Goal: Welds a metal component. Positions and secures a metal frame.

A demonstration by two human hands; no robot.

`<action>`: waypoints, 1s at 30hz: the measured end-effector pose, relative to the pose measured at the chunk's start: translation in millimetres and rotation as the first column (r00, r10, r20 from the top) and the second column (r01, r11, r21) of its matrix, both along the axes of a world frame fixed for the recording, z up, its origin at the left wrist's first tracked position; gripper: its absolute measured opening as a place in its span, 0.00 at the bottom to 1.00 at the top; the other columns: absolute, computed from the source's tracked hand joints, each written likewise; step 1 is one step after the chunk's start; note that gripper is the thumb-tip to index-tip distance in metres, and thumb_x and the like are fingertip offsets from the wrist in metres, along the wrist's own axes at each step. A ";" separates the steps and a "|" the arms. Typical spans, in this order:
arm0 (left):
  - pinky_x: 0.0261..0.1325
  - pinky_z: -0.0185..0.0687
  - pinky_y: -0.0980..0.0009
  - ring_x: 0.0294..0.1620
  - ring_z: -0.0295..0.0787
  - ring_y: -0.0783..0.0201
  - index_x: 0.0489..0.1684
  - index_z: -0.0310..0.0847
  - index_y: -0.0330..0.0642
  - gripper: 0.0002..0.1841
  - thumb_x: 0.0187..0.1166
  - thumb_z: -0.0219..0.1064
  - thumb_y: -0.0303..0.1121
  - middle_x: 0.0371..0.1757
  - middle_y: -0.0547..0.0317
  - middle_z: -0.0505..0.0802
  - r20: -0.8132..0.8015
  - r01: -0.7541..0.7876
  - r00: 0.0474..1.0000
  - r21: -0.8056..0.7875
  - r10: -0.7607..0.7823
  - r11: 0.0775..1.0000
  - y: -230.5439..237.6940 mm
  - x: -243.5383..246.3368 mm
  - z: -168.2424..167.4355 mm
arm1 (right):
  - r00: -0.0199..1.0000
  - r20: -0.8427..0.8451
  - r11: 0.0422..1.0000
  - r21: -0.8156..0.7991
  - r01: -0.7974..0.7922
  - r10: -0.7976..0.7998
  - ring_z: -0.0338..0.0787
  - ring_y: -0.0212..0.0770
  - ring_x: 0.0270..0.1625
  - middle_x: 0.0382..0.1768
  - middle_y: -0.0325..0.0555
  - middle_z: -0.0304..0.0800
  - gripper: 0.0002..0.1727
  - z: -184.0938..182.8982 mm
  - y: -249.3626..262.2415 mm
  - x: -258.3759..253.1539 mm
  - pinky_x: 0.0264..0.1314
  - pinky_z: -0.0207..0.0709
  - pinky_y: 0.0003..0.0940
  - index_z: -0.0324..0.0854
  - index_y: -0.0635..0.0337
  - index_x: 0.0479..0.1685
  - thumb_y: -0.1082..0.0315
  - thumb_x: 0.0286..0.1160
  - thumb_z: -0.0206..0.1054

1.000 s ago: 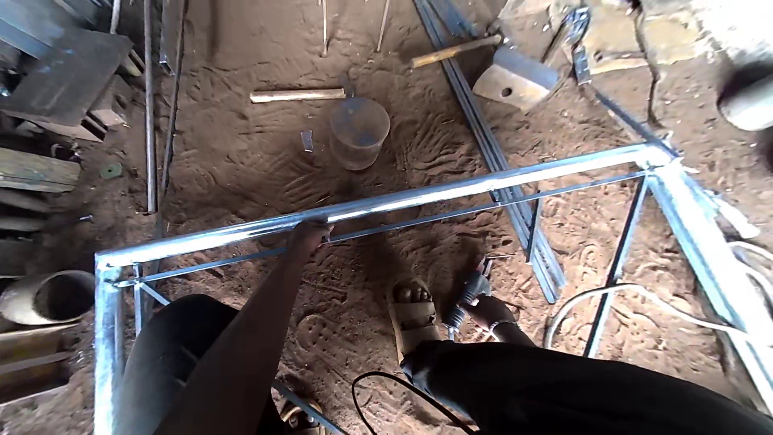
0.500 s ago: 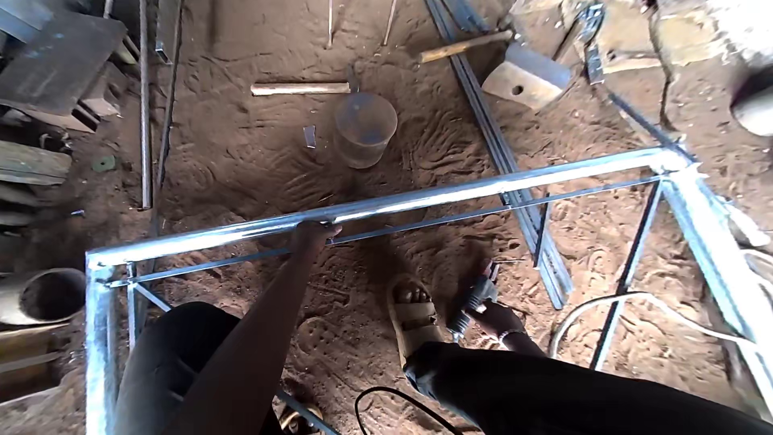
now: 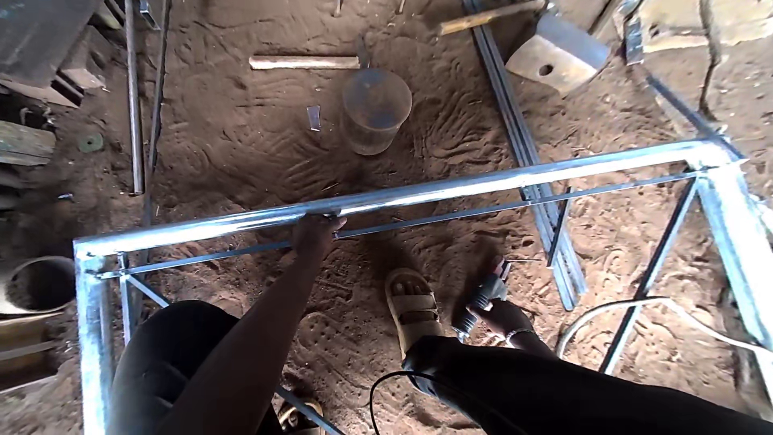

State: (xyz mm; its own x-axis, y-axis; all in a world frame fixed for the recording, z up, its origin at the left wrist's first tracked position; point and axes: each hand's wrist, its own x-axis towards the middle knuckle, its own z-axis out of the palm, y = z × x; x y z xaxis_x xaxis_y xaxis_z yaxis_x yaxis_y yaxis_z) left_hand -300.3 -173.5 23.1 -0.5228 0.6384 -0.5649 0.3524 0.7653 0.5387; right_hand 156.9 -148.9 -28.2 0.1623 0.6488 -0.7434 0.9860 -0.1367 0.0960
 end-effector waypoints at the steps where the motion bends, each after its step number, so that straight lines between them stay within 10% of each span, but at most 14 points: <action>1: 0.71 0.71 0.32 0.65 0.87 0.44 0.48 0.93 0.44 0.29 0.71 0.75 0.63 0.54 0.47 0.95 0.009 0.016 1.000 -0.020 -0.016 1.000 1.1 -1.7 1.3 | 1.000 0.004 1.000 -0.001 -0.005 0.005 0.91 0.65 0.61 0.54 0.68 0.92 0.38 -0.4 0.5 -0.3 0.66 0.79 0.66 0.85 0.68 0.62 0.37 0.79 0.67; 30: 0.69 0.71 0.33 0.62 0.88 0.44 0.46 0.91 0.42 0.29 0.75 0.71 0.63 0.52 0.46 0.95 -0.086 -0.004 0.996 -0.086 -0.004 0.996 4.6 8.4 7.9 | 0.999 0.026 0.999 -0.022 -0.026 0.027 0.91 0.66 0.62 0.55 0.67 0.92 0.40 -3.3 1.9 3.2 0.66 0.79 0.66 0.84 0.67 0.64 0.34 0.78 0.66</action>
State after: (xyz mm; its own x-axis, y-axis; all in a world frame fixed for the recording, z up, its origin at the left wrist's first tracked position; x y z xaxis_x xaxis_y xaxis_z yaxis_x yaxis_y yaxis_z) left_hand -291.9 -168.9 31.1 -0.5722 0.5894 -0.5703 0.3946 0.8074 0.4386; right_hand 160.1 -147.0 -31.5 0.1651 0.6367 -0.7532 0.9863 -0.1083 0.1246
